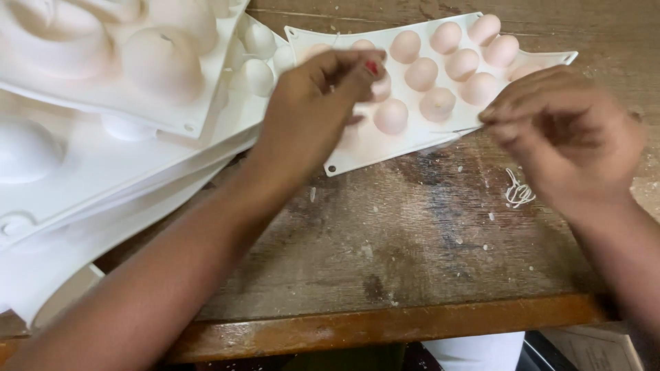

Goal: The recorder uses a long needle to thread cotton wicks through the base of small, egg-shaped candle molds within a larger silicone tray.

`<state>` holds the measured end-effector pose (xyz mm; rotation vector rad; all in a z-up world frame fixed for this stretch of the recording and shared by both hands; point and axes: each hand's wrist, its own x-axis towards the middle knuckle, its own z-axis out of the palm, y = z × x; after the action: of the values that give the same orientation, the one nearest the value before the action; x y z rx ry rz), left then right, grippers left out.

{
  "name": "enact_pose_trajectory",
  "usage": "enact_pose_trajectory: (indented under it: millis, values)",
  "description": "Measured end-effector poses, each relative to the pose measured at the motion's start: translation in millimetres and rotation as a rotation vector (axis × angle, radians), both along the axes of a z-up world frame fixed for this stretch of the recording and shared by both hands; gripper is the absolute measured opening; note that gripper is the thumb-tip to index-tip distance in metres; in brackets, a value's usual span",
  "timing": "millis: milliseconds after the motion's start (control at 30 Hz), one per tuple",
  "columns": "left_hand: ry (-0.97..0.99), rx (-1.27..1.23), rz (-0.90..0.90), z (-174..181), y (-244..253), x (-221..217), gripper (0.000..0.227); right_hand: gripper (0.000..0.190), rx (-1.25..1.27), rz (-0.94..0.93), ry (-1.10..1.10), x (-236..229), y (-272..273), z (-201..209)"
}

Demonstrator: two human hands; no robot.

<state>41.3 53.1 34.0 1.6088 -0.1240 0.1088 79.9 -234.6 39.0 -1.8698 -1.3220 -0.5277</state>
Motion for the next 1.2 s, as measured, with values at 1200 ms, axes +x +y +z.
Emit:
enact_pose_trajectory:
  millis: [1200]
  values:
    - [-0.104, 1.051, 0.143, 10, 15, 63, 0.027, 0.026, -0.218, -0.279, 0.709, 43, 38, 17]
